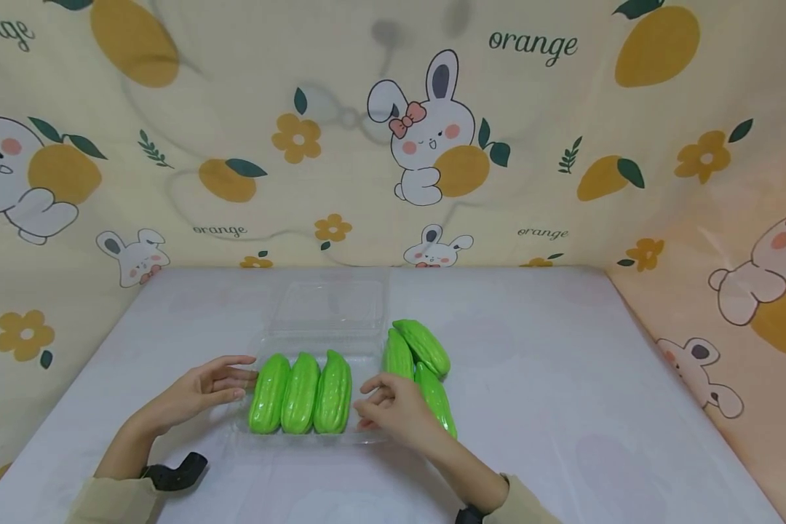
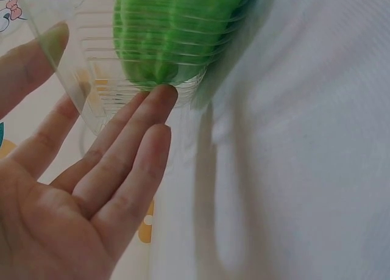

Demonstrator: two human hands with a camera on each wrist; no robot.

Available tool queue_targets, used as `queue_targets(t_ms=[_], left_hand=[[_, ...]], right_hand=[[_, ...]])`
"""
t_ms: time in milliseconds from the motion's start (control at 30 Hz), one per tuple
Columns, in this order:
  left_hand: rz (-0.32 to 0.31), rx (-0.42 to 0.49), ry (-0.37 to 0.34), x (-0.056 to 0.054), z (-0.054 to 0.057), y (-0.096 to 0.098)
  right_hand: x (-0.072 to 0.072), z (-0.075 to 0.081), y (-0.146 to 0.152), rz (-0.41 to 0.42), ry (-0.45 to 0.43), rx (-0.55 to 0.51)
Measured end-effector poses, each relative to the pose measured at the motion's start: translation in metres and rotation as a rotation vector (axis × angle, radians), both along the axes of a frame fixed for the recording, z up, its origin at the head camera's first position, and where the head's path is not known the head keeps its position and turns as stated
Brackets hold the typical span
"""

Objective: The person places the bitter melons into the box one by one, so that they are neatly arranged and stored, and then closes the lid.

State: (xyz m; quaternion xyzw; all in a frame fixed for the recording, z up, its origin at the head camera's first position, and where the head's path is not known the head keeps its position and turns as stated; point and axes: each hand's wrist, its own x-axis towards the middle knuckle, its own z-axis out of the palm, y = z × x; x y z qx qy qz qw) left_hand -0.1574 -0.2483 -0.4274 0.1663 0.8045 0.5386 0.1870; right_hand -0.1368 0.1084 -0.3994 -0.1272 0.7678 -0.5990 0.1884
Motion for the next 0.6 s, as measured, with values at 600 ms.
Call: queue_targets(t_ms=[600], left_hand=[[-0.003, 0.002, 0.003, 0.000, -0.002, -0.001]], right_hand=[[0.003, 0.006, 0.046, -0.081, -0.030, 0.004]])
